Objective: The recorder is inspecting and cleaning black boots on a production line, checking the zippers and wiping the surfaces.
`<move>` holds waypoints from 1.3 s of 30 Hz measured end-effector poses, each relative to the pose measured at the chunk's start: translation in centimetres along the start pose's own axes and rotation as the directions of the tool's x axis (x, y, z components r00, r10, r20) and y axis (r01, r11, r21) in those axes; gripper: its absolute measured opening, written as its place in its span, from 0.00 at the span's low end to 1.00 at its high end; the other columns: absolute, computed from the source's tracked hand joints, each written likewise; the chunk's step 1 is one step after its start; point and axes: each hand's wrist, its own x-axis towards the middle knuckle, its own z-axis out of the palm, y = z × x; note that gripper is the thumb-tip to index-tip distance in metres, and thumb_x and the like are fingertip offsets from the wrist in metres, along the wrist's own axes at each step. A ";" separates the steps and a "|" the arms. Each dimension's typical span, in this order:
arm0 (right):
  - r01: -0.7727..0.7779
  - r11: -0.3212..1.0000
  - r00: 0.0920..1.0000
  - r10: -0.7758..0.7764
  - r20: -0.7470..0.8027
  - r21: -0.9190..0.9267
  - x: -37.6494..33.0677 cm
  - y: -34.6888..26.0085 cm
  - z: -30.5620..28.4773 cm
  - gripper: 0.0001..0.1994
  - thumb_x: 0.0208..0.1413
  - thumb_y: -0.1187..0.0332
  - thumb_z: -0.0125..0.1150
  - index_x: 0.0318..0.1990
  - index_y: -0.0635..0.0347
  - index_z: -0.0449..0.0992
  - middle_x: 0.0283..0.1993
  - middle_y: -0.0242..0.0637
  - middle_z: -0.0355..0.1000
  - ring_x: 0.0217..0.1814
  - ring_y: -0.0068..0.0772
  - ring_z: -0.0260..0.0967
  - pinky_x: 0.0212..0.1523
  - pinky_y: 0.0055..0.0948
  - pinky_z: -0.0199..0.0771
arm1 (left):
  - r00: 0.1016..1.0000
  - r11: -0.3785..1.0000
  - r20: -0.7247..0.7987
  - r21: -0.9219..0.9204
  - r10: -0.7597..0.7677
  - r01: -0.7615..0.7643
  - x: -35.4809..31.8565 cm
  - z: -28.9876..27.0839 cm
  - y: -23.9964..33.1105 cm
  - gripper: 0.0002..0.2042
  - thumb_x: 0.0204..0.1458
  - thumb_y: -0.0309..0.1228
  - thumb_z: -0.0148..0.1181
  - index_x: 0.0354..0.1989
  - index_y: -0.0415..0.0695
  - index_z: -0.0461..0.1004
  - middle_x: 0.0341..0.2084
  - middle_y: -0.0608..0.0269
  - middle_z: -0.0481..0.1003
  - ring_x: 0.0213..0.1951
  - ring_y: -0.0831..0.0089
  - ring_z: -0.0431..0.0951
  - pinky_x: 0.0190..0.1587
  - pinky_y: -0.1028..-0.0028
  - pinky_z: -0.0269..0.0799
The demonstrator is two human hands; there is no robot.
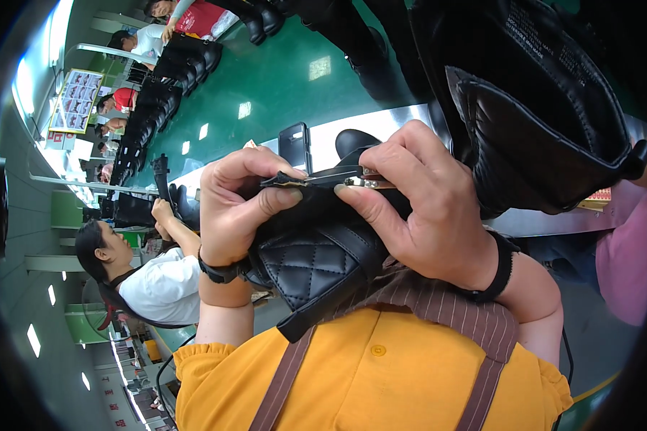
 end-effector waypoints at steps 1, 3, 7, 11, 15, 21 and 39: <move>-0.002 1.000 1.000 0.002 0.000 0.001 0.0 0.0 0.0 0.11 0.48 0.70 0.69 0.36 0.63 0.74 0.31 0.38 0.64 0.26 0.33 0.67 0.26 0.27 0.68 | 1.000 1.000 0.002 0.001 0.001 -0.001 0.1 0.1 0.1 0.07 0.48 0.14 0.63 0.36 0.34 0.75 0.35 0.59 0.79 0.40 0.75 0.79 0.47 0.76 0.75; 0.011 1.000 1.000 -0.011 0.004 0.011 0.1 0.0 0.0 0.12 0.48 0.70 0.69 0.36 0.63 0.74 0.31 0.38 0.64 0.26 0.33 0.67 0.26 0.27 0.69 | 1.000 1.000 0.004 0.005 0.002 -0.002 0.1 0.1 0.1 0.07 0.48 0.14 0.63 0.36 0.34 0.75 0.35 0.59 0.79 0.40 0.75 0.79 0.47 0.76 0.75; 0.008 1.000 1.000 -0.008 0.002 0.025 0.1 0.1 -0.1 0.12 0.48 0.70 0.69 0.36 0.64 0.74 0.31 0.38 0.63 0.26 0.32 0.67 0.26 0.27 0.68 | 1.000 1.000 -0.010 0.008 0.005 -0.005 0.0 0.2 0.2 0.08 0.48 0.14 0.63 0.36 0.34 0.76 0.35 0.59 0.79 0.39 0.76 0.79 0.46 0.77 0.75; 0.008 0.999 1.000 -0.009 0.009 0.040 0.2 -0.1 -0.4 0.12 0.47 0.70 0.69 0.37 0.63 0.74 0.31 0.38 0.63 0.26 0.32 0.66 0.25 0.27 0.68 | 1.000 1.000 -0.001 0.019 -0.002 0.002 0.3 0.4 0.3 0.08 0.47 0.14 0.64 0.36 0.34 0.76 0.35 0.60 0.79 0.39 0.77 0.79 0.46 0.78 0.74; 0.020 0.999 1.000 -0.021 0.013 0.027 0.3 -0.1 -0.5 0.12 0.47 0.70 0.69 0.37 0.63 0.74 0.31 0.38 0.63 0.26 0.32 0.66 0.26 0.27 0.68 | 1.000 1.000 0.000 0.025 0.006 -0.006 0.4 0.7 0.4 0.08 0.47 0.14 0.64 0.36 0.34 0.76 0.34 0.61 0.79 0.38 0.77 0.78 0.45 0.78 0.74; -0.037 0.993 0.997 0.028 0.077 0.111 0.3 -0.2 -0.8 0.11 0.49 0.70 0.68 0.36 0.64 0.74 0.30 0.39 0.64 0.25 0.33 0.66 0.26 0.27 0.67 | 1.000 1.000 0.005 0.023 0.010 -0.010 0.3 0.7 0.5 0.08 0.47 0.14 0.64 0.36 0.34 0.76 0.34 0.61 0.80 0.38 0.77 0.78 0.45 0.78 0.74; 0.077 0.996 0.994 -0.073 0.082 -0.053 0.7 -2.0 -1.2 0.09 0.50 0.70 0.66 0.36 0.64 0.74 0.32 0.38 0.63 0.29 0.30 0.66 0.28 0.24 0.66 | 0.995 0.929 0.096 0.370 -0.007 -0.029 0.5 2.1 1.0 0.07 0.43 0.16 0.65 0.32 0.36 0.78 0.28 0.64 0.79 0.33 0.79 0.77 0.37 0.80 0.71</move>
